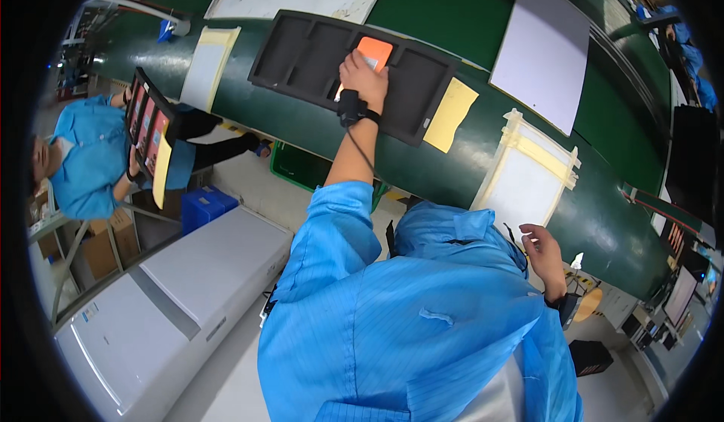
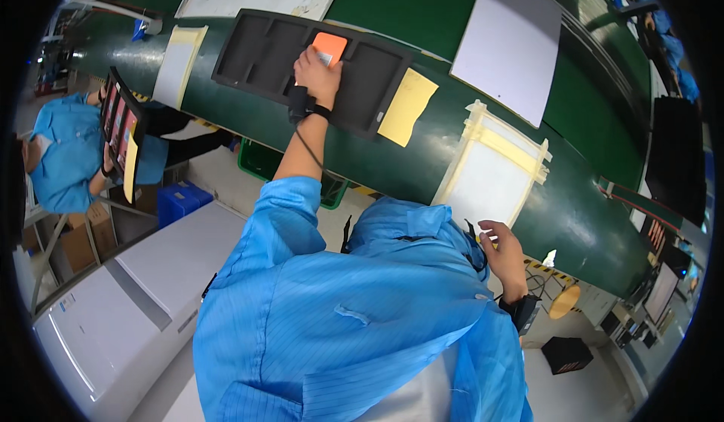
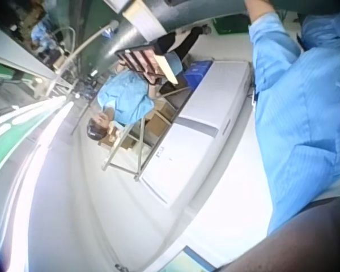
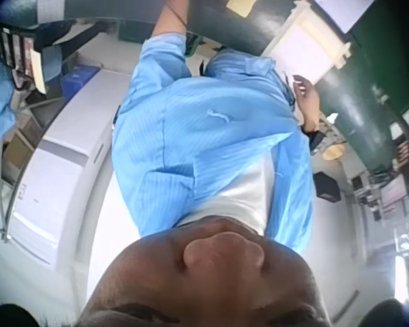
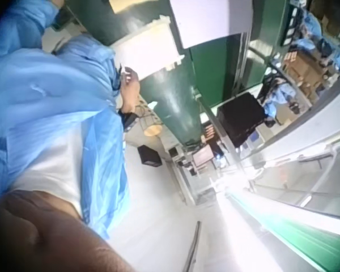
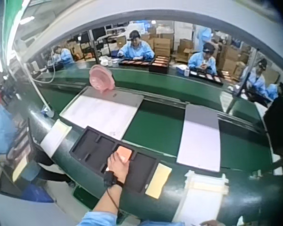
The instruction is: Scan and organize mobile phones on an assembly line bench.
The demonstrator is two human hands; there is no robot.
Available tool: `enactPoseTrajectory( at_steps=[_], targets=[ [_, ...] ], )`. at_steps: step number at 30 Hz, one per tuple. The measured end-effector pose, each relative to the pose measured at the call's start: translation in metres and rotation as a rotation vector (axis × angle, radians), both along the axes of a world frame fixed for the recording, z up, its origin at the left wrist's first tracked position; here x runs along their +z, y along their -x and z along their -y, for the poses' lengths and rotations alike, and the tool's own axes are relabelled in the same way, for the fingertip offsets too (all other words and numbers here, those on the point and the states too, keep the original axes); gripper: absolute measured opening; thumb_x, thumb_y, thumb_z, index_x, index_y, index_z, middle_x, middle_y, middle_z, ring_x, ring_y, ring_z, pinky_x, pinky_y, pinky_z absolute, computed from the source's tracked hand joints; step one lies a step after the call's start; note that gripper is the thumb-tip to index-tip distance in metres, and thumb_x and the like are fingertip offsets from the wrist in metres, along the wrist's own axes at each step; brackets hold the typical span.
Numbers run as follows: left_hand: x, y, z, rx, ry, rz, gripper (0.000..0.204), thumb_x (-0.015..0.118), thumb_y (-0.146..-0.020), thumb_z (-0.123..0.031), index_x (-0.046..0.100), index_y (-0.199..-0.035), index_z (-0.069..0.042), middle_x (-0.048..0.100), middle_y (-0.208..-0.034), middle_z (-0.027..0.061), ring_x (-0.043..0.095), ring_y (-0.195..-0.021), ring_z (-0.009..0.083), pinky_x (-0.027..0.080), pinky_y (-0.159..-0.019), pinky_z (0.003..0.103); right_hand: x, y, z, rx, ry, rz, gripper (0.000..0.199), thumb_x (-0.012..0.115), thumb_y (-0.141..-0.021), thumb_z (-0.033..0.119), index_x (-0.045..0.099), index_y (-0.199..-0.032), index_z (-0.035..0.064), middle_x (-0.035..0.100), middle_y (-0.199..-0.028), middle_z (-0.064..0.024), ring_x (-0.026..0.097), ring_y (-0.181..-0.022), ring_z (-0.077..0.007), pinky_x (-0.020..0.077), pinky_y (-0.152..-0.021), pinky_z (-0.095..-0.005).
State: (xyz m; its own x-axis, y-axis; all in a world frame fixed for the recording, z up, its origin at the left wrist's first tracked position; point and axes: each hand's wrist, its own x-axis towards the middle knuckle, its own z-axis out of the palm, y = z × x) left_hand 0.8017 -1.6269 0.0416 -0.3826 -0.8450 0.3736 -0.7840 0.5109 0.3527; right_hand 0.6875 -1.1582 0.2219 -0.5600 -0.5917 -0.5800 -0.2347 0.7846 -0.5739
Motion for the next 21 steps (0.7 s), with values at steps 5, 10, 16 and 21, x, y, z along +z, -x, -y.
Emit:
enactPoseTrajectory(
  at_steps=[5, 10, 16, 21],
  targets=[
    [0.009, -0.013, 0.035, 0.001, -0.498, -0.331, 0.052, 0.077, -0.074, -0.033, 0.063, -0.112, 0.000, 0.066, -0.098, 0.0130, 0.062, -0.091, 0.0271, 0.050, -0.083, 0.039, -0.004, 0.000, -0.015, 0.012, -0.004, -0.064, 0.022, 0.062, -0.087, 0.011, 0.064, -0.109, 0.0042, 0.066, -0.104, -0.0121, 0.066, -0.085, -0.0256, 0.0518, -0.071, -0.0342],
    [0.069, -0.040, 0.039, -0.349, -1.775, -1.436, 0.041, 0.055, -0.095, -0.030, 0.061, -0.115, 0.005, 0.067, -0.102, 0.0130, 0.065, -0.091, 0.0209, 0.054, -0.080, 0.031, -0.016, 0.000, -0.030, -0.027, 0.001, -0.057, 0.022, 0.062, -0.087, 0.012, 0.064, -0.108, 0.0041, 0.066, -0.105, -0.0123, 0.066, -0.086, -0.0264, 0.0514, -0.072, -0.0344],
    [0.039, -0.038, 0.038, -0.215, -0.958, -0.710, 0.045, 0.068, -0.088, -0.025, 0.058, -0.119, 0.007, 0.067, -0.107, 0.0153, 0.064, -0.096, 0.0212, 0.051, -0.084, 0.030, -0.015, 0.002, -0.021, 0.042, -0.005, -0.018, 0.023, 0.061, -0.087, 0.013, 0.064, -0.108, 0.0040, 0.066, -0.106, -0.0127, 0.065, -0.088, -0.0274, 0.0516, -0.073, -0.0350],
    [0.020, -0.001, -0.020, -0.187, -0.080, -0.119, 0.044, 0.069, -0.078, -0.029, 0.061, -0.112, -0.003, 0.055, -0.119, 0.0239, 0.047, -0.117, 0.0423, 0.037, -0.099, 0.052, -0.022, 0.007, -0.015, 0.144, 0.006, -0.062, 0.023, 0.062, -0.087, 0.014, 0.064, -0.108, 0.0049, 0.066, -0.106, -0.0121, 0.065, -0.088, -0.0272, 0.0515, -0.072, -0.0363]
  ],
)
